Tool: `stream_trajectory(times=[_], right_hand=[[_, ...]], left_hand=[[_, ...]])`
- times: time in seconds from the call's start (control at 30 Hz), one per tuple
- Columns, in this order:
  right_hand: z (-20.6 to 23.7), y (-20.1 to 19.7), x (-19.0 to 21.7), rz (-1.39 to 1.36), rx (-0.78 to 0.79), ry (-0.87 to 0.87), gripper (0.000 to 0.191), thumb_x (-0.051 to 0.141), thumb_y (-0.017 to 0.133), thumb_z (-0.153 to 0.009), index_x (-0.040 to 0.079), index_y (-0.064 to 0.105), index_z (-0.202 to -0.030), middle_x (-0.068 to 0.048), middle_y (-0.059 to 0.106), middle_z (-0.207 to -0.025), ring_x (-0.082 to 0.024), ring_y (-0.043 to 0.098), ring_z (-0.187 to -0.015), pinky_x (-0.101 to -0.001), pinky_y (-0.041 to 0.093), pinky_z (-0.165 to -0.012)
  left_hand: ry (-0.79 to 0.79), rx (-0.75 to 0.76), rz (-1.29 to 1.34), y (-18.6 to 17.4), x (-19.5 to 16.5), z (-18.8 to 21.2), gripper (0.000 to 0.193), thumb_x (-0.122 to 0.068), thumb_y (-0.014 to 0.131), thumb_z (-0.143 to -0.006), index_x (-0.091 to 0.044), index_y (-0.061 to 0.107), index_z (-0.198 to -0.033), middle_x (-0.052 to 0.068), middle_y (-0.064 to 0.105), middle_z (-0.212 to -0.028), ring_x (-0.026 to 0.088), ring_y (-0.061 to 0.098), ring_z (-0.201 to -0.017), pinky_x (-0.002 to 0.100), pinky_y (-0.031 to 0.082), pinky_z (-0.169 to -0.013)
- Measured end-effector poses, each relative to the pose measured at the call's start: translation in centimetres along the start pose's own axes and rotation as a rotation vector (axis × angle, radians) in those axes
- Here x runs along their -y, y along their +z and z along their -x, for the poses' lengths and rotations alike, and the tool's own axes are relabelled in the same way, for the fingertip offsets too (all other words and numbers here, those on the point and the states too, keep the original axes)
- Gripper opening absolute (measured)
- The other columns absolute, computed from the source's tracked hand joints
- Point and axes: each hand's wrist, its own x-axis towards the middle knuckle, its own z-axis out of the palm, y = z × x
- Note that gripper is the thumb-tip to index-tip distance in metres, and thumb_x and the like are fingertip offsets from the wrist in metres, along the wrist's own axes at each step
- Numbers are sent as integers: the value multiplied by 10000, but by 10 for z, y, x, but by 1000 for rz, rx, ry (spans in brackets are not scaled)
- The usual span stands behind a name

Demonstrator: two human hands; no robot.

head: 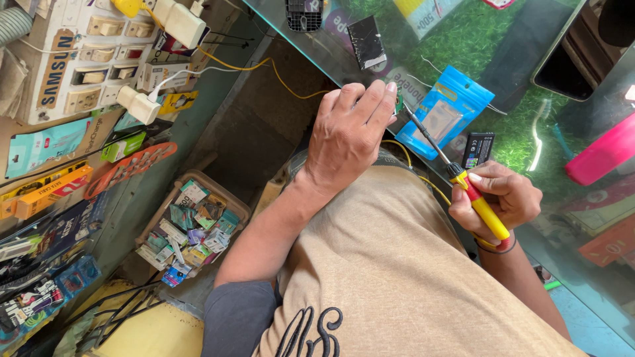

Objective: The person disassembles a mobile phone, removes the back cover and battery, and uses a screwdriver and soldering iron to work on the circuit board. The person handles the phone components and tools throughout the clip.

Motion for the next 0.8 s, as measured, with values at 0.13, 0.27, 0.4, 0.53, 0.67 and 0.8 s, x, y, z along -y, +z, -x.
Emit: stream_trajectory(times=[0.13,0.27,0.4,0.53,0.67,0.8], right_hand=[[-7,-1,8,61,18,-20,226,-13,755,-814,-74,543,-859,-198,648,-762,-199,650,-602,-299,535,-568],[-17,-5,21,152,66,-41,228,-1,781,-805,-64,566,-845,-187,647,-771,-236,695,-656,-324,566,-609],[-28,-12,35,229,169,-24,232,19,819,-809,-51,609,-880,-187,671,-806,-231,699,-660,-313,565,-627],[-34,-14,42,264,219,-20,250,24,844,-813,-43,617,-895,-185,679,-816,-233,700,-665,-296,558,-628],[-35,-14,43,259,228,-31,263,23,856,-790,-43,616,-872,-173,672,-794,-228,696,-655,-291,560,-630],[-32,-16,40,271,207,2,240,25,847,-815,-46,633,-894,-173,675,-782,-225,716,-699,-295,583,-677]], left_hand=[[0,3,2,0,0,0,393,-171,748,-983,0,649,-1323,61,633,-1281,232,575,-1128,391,466,-981],[-1,1,5,0,0,-1,381,-159,744,-986,-4,647,-1320,62,634,-1282,229,578,-1130,390,467,-975],[3,-2,0,-1,0,-1,394,-165,745,-979,2,646,-1322,66,633,-1280,235,578,-1127,392,468,-969],[1,-1,4,-1,0,0,393,-167,744,-981,4,646,-1321,63,634,-1280,233,580,-1127,391,467,-966],[-3,-3,10,-1,0,-1,388,-166,740,-983,1,646,-1320,59,635,-1278,228,581,-1129,390,467,-968],[-3,-2,9,-1,0,0,381,-163,735,-985,-2,648,-1319,55,636,-1278,226,581,-1129,387,468,-975]])
